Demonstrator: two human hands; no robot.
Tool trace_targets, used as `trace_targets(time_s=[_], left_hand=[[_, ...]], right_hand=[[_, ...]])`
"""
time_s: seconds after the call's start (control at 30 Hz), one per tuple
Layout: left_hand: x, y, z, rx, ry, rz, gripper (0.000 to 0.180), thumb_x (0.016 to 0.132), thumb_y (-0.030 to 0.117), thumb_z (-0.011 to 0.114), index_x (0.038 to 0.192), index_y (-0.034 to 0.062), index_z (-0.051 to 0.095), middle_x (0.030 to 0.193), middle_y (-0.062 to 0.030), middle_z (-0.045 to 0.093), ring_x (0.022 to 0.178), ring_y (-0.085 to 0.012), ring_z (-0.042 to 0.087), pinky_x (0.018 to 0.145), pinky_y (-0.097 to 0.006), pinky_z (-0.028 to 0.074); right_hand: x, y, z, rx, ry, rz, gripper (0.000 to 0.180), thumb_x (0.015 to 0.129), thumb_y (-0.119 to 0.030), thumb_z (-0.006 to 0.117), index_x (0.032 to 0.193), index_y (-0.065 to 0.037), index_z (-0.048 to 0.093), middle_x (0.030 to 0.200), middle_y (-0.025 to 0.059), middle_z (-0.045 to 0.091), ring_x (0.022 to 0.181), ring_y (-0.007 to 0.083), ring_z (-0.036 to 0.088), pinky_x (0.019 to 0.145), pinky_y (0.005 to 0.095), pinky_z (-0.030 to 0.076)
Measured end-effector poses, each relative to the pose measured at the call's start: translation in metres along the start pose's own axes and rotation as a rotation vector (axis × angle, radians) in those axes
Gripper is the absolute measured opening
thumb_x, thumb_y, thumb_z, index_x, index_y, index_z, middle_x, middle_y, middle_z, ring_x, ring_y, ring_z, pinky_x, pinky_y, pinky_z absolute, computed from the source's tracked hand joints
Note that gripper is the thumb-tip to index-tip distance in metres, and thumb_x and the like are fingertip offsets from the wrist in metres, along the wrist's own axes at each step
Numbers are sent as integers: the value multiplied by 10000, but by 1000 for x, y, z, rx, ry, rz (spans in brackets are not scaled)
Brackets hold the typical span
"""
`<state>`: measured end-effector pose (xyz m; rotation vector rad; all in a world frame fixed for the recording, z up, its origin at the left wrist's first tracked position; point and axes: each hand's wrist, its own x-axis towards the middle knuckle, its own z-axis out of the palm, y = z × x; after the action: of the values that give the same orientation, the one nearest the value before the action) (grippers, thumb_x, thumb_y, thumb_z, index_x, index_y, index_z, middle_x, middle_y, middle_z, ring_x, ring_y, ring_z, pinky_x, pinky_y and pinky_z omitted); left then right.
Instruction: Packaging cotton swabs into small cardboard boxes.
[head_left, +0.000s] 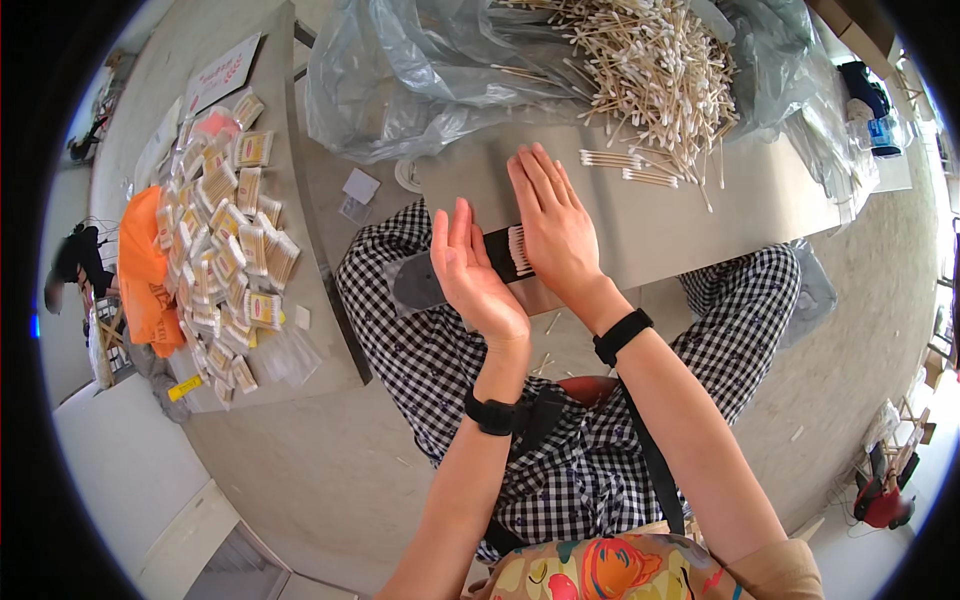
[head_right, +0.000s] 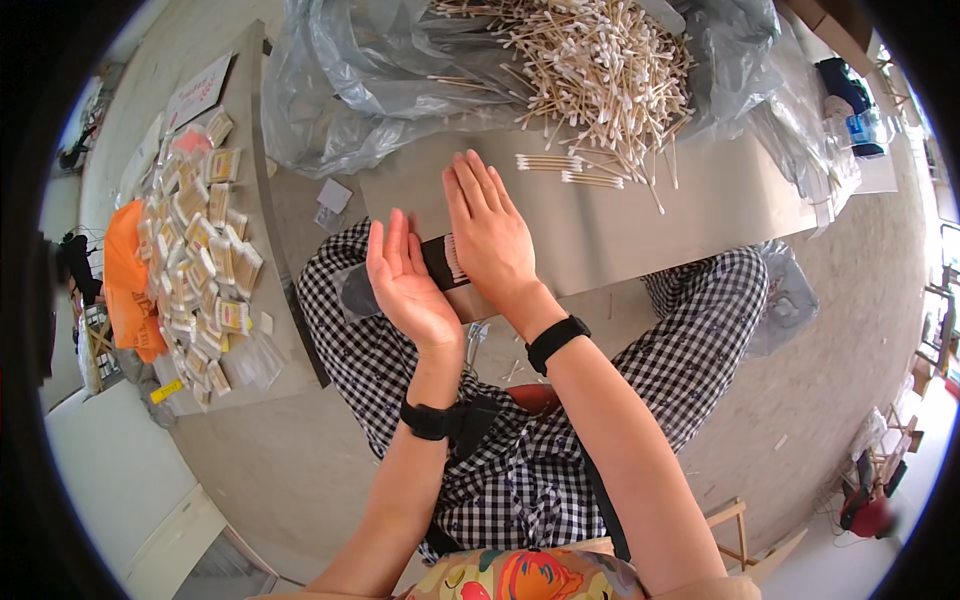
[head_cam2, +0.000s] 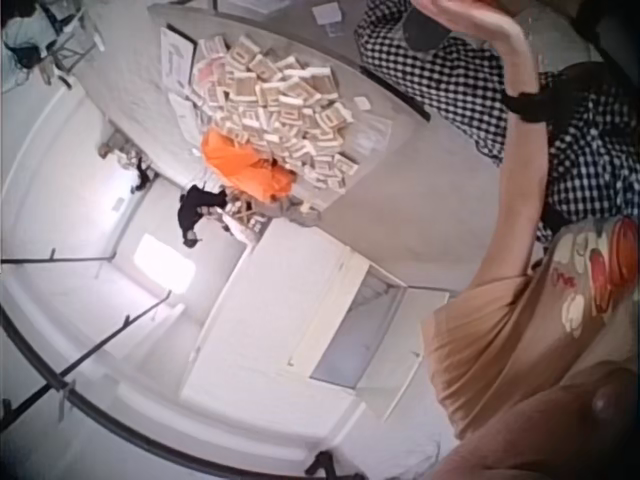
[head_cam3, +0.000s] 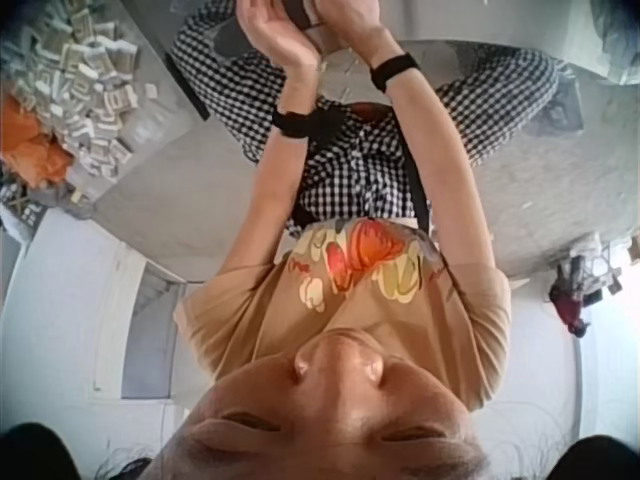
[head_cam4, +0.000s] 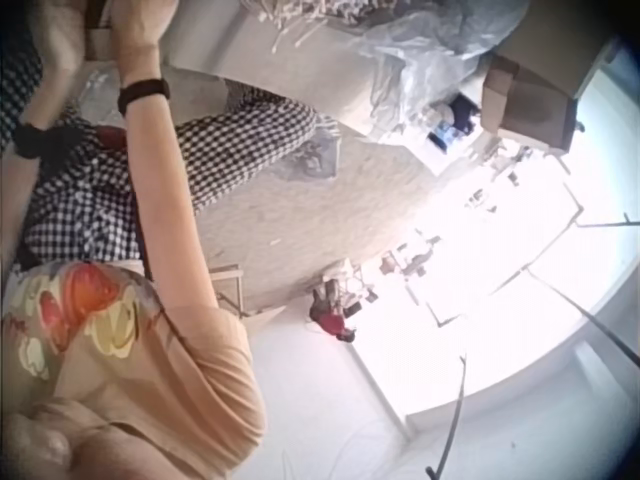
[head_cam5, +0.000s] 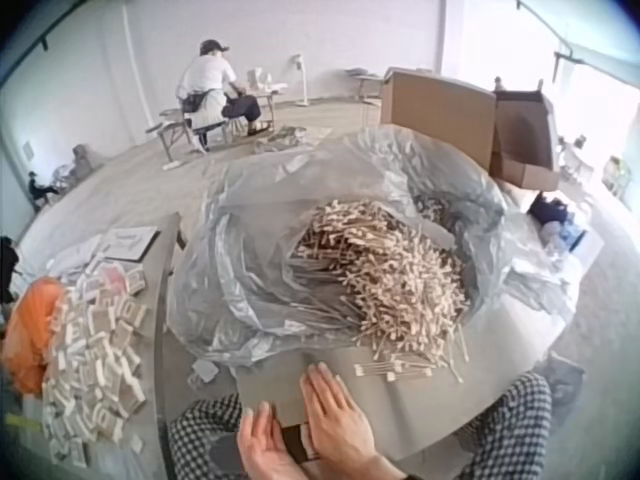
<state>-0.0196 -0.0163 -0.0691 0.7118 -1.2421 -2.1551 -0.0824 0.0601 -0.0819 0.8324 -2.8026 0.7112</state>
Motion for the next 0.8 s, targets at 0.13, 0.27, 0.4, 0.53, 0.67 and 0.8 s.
trace_targets(time_s=[0.13, 0.27, 0.4, 0.53, 0.67, 0.8], left_hand=[[8, -2, 2, -6, -11, 1, 593, 1053, 353, 354, 1491, -42, 299, 1490, -260, 420, 1431, -322, 369, 1212, -431, 257], [3, -10, 11, -16, -31, -23, 600, 1053, 360, 351, 1484, -55, 299, 1483, -260, 422, 1433, -315, 357, 1224, -435, 241], [1, -5, 13, 21, -75, -16, 594, 1052, 355, 350, 1484, -50, 304, 1486, -258, 421, 1430, -311, 357, 1220, -432, 240], [2, -2, 10, 5, -118, -97, 594, 1050, 375, 353, 1482, -33, 339, 1495, -255, 414, 1418, -296, 375, 1213, -417, 244], [5, -1, 7, 14, -122, -117, 590, 1056, 359, 350, 1486, -43, 327, 1507, -260, 400, 1422, -302, 372, 1210, -418, 247], [6, 3, 4, -8, -137, -72, 567, 1065, 314, 354, 1483, -67, 312, 1508, -267, 398, 1425, -304, 373, 1208, -420, 249]], right_hand=[[6, -3, 6, -36, 30, 1, 505, 899, -83, 515, 1385, 49, 481, 1480, 179, 459, 1440, 310, 366, 1204, 420, 300], [6, -4, 9, 10, 33, 2, 482, 928, -96, 500, 1389, 41, 480, 1490, 169, 452, 1448, 303, 355, 1210, 410, 288], [6, -3, 7, 25, 0, -8, 474, 940, -109, 496, 1392, 33, 480, 1496, 164, 449, 1453, 296, 349, 1212, 407, 283], [6, -1, 6, -20, 0, -21, 471, 937, -113, 500, 1387, 27, 489, 1493, 159, 452, 1450, 294, 354, 1210, 410, 289], [8, -6, 7, -19, 5, -45, 470, 934, -123, 508, 1382, 19, 499, 1489, 154, 457, 1444, 296, 364, 1207, 416, 294], [8, -6, 8, -35, 15, -64, 473, 929, -117, 507, 1383, 13, 501, 1489, 151, 458, 1442, 296, 367, 1207, 420, 291]])
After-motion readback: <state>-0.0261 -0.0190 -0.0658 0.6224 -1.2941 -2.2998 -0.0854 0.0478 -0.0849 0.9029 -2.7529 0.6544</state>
